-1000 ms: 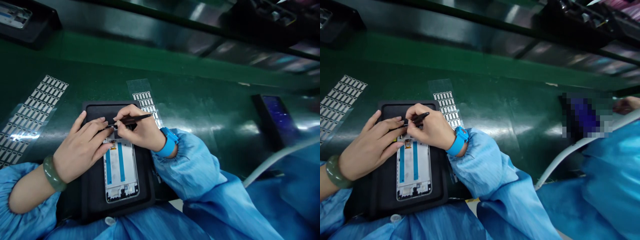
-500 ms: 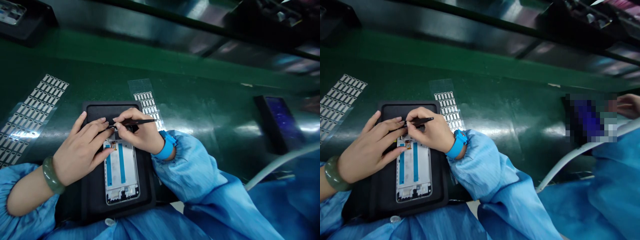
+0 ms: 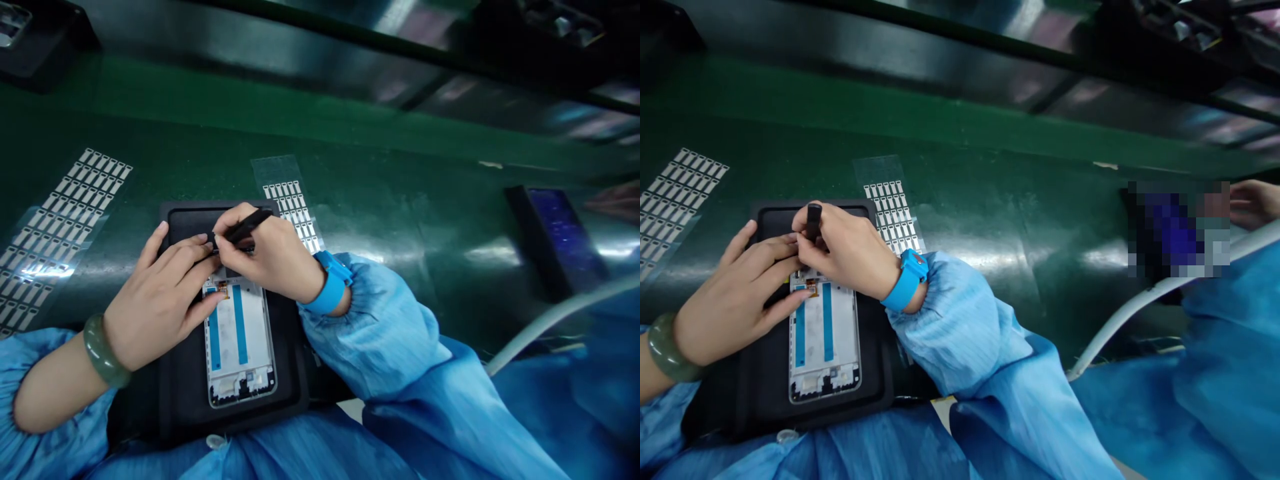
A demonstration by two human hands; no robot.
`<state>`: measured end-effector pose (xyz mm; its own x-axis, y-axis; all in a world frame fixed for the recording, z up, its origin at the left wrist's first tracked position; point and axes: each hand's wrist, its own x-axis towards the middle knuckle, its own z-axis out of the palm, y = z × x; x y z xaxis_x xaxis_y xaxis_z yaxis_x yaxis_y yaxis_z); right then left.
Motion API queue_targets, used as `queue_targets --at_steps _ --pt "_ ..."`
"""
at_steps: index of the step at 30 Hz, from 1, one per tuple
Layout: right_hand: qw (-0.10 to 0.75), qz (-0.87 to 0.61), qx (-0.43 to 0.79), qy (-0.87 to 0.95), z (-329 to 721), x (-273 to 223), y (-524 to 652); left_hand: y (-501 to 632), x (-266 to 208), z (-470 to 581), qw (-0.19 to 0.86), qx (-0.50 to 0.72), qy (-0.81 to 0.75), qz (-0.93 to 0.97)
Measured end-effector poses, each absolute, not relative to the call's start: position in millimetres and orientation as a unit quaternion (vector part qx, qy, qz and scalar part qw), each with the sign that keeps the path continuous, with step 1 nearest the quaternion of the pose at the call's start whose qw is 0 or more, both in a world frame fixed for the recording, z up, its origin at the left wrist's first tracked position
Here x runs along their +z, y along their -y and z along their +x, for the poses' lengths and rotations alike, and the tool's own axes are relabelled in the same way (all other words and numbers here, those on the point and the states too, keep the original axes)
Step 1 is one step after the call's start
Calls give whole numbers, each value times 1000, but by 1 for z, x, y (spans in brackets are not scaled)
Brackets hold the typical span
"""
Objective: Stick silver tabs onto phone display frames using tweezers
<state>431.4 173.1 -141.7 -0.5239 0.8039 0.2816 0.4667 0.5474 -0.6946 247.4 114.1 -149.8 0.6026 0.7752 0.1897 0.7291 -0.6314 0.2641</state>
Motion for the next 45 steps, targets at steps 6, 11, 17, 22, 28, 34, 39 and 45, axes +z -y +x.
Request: queue_targets --at_steps 6,11,17,22,28,34,39,45 --pt "359 -387 291 798 441 -144 -169 -113 -152 247 77 154 -421 891" --pt "369 -397 331 773 443 -145 -170 -113 -152 247 78 156 -418 892" --pt "304 -362 249 845 438 -139 -171 -113 -152 247 77 153 -419 892" --pt "250 -357 177 883 432 -137 -167 -114 -153 248 66 150 -424 891" --pt "301 -362 238 849 439 -138 -175 -117 -157 246 68 150 -405 899" --pt "261 -469 52 842 461 -133 -205 -117 -158 244 59 160 -406 898" --pt "68 -439 46 895 467 -138 -213 -116 -161 246 49 171 -410 895" --pt "46 -410 37 910 467 -136 -218 -96 -137 243 53 117 -434 892"
